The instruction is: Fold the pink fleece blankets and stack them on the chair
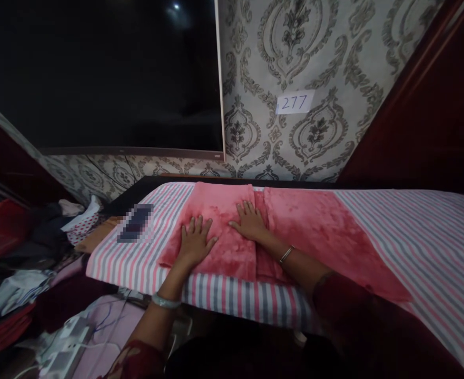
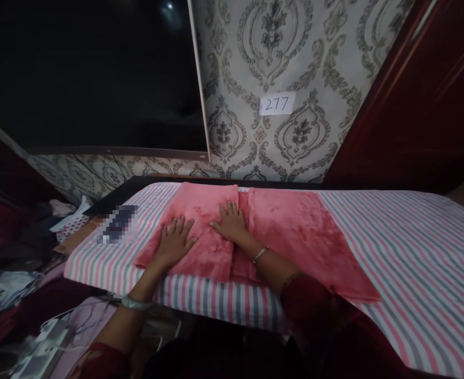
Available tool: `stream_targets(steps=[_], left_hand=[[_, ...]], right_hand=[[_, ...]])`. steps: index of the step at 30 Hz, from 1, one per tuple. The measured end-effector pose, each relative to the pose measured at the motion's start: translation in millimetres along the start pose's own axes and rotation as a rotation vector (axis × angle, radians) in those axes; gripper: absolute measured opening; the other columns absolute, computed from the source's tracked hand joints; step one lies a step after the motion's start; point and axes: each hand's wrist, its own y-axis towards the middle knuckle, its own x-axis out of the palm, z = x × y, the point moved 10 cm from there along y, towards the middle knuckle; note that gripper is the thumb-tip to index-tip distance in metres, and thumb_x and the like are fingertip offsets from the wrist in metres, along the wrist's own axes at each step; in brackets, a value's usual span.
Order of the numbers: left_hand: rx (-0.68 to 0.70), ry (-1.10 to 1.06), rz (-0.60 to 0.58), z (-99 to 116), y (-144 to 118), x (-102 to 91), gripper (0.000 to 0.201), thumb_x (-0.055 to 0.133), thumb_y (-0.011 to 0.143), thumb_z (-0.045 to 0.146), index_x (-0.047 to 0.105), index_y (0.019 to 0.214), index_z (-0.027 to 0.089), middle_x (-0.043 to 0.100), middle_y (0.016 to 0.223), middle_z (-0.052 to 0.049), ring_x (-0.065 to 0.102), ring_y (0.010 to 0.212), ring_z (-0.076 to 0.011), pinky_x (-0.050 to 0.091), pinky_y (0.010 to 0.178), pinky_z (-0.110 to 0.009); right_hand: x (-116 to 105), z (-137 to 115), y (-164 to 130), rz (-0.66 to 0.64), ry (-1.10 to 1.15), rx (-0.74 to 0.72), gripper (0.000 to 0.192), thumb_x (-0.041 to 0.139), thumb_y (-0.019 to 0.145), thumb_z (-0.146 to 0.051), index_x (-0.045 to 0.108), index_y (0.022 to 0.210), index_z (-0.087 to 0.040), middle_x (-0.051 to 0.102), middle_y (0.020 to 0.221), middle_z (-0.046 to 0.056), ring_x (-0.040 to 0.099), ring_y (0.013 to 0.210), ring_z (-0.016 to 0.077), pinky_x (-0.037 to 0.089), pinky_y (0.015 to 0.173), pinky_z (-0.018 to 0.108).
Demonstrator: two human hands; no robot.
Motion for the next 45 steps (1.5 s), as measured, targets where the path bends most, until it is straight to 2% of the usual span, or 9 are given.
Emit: stream_targets(steps=[7,11,17,24,27,30,37,41,45], left_hand=[[0.006,-0.041,0.005,2,-3,-2.3,0.067,0.038,0.100,0.055,0.027,0.158,0.024,0.014,0.167,-0.012,0.010,0.153,-0.0367,0.013,0.119,-0.064],[0.010,-0.096,0.016,4,-1,-3.1,0.068,0.038,0.099,0.057,0.028,0.158,0.024,0.015,0.167,-0.012,0.011,0.153,-0.0375,0.012,0.119,-0.065],[0.010,-0.123,0.014,5,-1,-2.4,0.069,0.038,0.098,0.058,0.028,0.158,0.024,0.014,0.167,-0.013,0.009,0.153,-0.0374,0.009,0.119,-0.066],[0.032,-0.141,-0.032,1,0,-8.6,0.067,0.044,0.098,0.053,0.032,0.156,0.022,0.017,0.166,-0.015,0.012,0.153,-0.0367,0.014,0.119,-0.063],[0.020,-0.154,0.003,-15,4,-25.5,0.062,0.050,0.096,0.047,0.043,0.150,0.019,0.025,0.164,-0.018,0.021,0.151,-0.0353,0.022,0.118,-0.058],[-0.133,-0.204,0.115,-56,4,-44.9,0.056,0.053,0.093,0.045,0.052,0.142,0.018,0.039,0.156,-0.020,0.037,0.144,-0.0367,0.034,0.113,-0.053],[-0.427,-0.964,0.071,-135,-13,-10.2,0.064,0.068,0.083,0.048,0.058,0.132,0.009,0.071,0.114,-0.020,0.069,0.104,-0.0326,0.055,0.090,-0.042],[-0.499,-1.358,-0.011,-133,-20,8.0,0.064,0.083,0.072,0.037,0.060,0.127,0.013,0.076,0.099,-0.015,0.073,0.087,-0.0297,0.058,0.080,-0.041],[-0.485,-1.571,-0.052,-119,-28,2.7,0.081,0.085,0.069,0.023,0.049,0.141,0.015,0.076,0.101,-0.012,0.074,0.087,-0.0273,0.059,0.076,-0.038]], right_hand=[[-6,4,-3,-0.053,0.015,-0.009,0.075,0.035,0.100,-0.058,0.024,0.158,-0.013,0.016,0.165,0.017,0.011,0.153,0.0312,0.019,0.119,0.052],[-13,-1,-32,-0.072,0.087,-0.050,0.071,0.039,0.099,-0.059,0.034,0.155,-0.016,0.023,0.164,0.016,0.012,0.152,0.0335,0.017,0.119,0.054],[-6,-30,-93,-0.154,0.119,-0.330,0.066,0.045,0.098,-0.054,0.035,0.156,-0.024,0.025,0.164,0.007,0.014,0.153,0.0295,0.013,0.122,0.048],[-14,-33,-104,-0.155,0.124,-0.281,0.060,0.046,0.100,-0.044,0.041,0.153,-0.017,0.034,0.160,0.014,0.023,0.150,0.0310,0.016,0.121,0.052],[-27,-44,-107,-0.065,0.113,-0.311,0.060,0.050,0.099,-0.045,0.041,0.153,-0.021,0.030,0.162,0.012,0.017,0.152,0.0325,0.014,0.121,0.054],[-18,-46,-110,-0.094,0.112,-0.299,0.067,0.053,0.096,-0.053,0.038,0.155,-0.025,0.020,0.165,0.011,0.008,0.153,0.0345,0.013,0.121,0.058],[-1,-41,-112,-0.104,0.154,-0.285,0.070,0.049,0.097,-0.059,0.034,0.157,-0.026,0.015,0.165,0.012,0.004,0.153,0.0338,0.015,0.120,0.059],[-4,-41,-112,-0.105,0.156,-0.292,0.069,0.049,0.097,-0.059,0.036,0.156,-0.026,0.017,0.165,0.011,0.005,0.153,0.0335,0.014,0.120,0.059],[-14,-49,-110,-0.121,0.157,-0.260,0.067,0.055,0.095,-0.050,0.040,0.154,-0.022,0.028,0.162,0.015,0.020,0.151,0.0357,0.015,0.120,0.059]])
